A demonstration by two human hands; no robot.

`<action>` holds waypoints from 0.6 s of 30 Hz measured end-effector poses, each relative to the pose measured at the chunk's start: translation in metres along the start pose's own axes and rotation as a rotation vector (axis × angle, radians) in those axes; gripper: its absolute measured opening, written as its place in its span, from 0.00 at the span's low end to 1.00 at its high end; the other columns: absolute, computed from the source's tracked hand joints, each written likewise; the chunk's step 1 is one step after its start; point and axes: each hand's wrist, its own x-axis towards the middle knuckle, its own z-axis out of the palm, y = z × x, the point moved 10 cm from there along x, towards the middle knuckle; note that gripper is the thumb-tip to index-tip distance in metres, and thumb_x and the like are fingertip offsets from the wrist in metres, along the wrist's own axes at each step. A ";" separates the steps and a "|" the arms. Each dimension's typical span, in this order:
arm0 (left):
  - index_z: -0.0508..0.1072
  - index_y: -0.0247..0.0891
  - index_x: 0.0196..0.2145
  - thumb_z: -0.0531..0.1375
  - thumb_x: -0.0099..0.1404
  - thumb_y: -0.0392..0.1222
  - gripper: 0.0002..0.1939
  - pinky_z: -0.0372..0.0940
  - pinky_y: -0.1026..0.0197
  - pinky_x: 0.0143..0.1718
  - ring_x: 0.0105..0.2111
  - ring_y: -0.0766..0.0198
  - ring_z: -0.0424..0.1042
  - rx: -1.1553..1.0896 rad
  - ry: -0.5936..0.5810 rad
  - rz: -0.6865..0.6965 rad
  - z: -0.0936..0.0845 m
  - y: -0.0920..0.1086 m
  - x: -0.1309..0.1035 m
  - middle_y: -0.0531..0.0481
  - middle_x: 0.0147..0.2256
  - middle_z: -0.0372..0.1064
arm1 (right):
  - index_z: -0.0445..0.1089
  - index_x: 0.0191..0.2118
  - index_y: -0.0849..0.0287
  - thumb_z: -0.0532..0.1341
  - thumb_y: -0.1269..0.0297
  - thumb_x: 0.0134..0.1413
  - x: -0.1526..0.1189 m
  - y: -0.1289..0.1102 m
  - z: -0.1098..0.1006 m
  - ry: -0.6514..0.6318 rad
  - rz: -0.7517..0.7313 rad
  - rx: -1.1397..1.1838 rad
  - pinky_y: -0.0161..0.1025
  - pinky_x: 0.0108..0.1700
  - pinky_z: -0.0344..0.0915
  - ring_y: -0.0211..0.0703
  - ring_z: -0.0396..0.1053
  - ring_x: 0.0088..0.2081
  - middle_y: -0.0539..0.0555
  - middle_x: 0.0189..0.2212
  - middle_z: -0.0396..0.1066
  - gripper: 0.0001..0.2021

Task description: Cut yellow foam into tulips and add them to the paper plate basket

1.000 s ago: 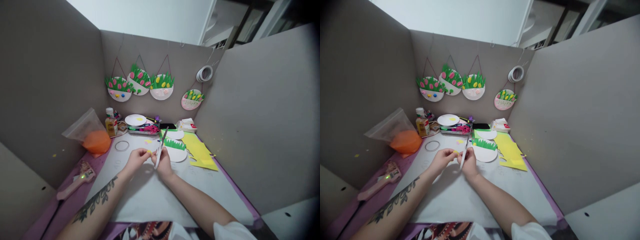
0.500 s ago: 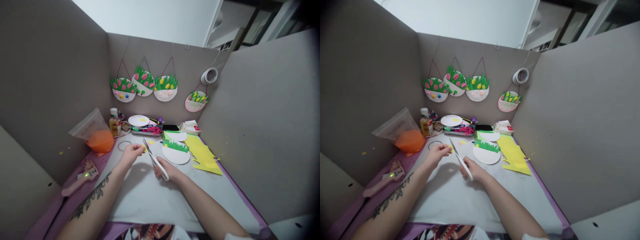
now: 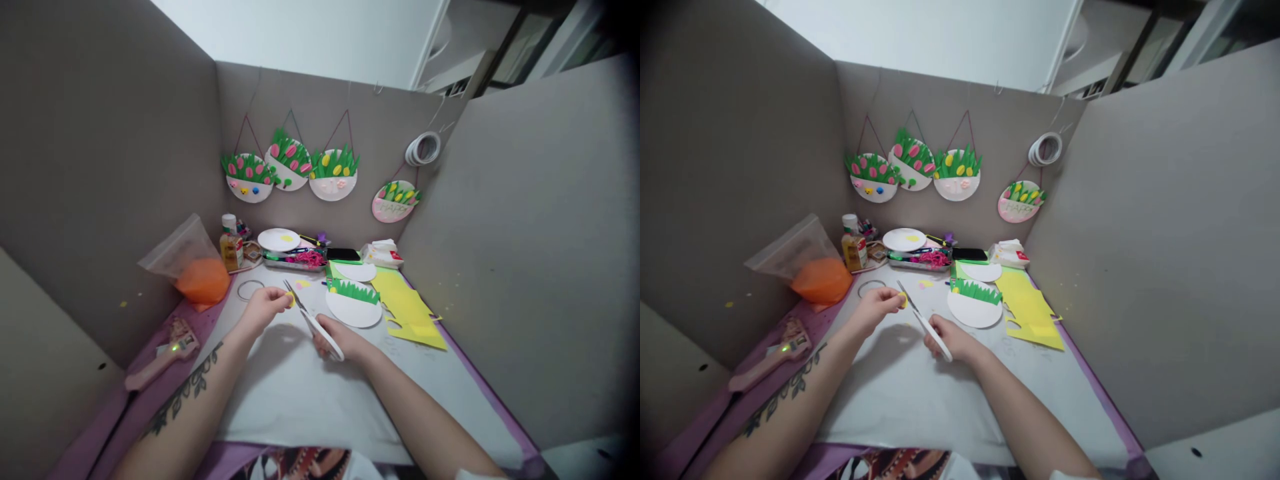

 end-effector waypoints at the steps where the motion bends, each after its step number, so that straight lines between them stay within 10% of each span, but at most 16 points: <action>1: 0.73 0.32 0.24 0.61 0.49 0.47 0.13 0.59 0.65 0.28 0.24 0.66 0.65 0.004 -0.001 0.004 0.000 0.000 0.000 0.49 0.23 0.70 | 0.54 0.29 0.58 0.59 0.69 0.39 0.000 0.001 0.000 -0.001 0.006 0.008 0.30 0.22 0.59 0.31 0.61 0.20 0.44 0.22 0.62 0.11; 18: 0.72 0.34 0.23 0.60 0.50 0.47 0.12 0.57 0.66 0.26 0.23 0.68 0.64 0.040 -0.030 0.026 0.000 -0.005 0.005 0.51 0.20 0.67 | 0.56 0.33 0.58 0.59 0.61 0.48 -0.001 0.006 0.003 -0.079 -0.016 -0.019 0.29 0.24 0.60 0.32 0.64 0.22 0.47 0.23 0.63 0.11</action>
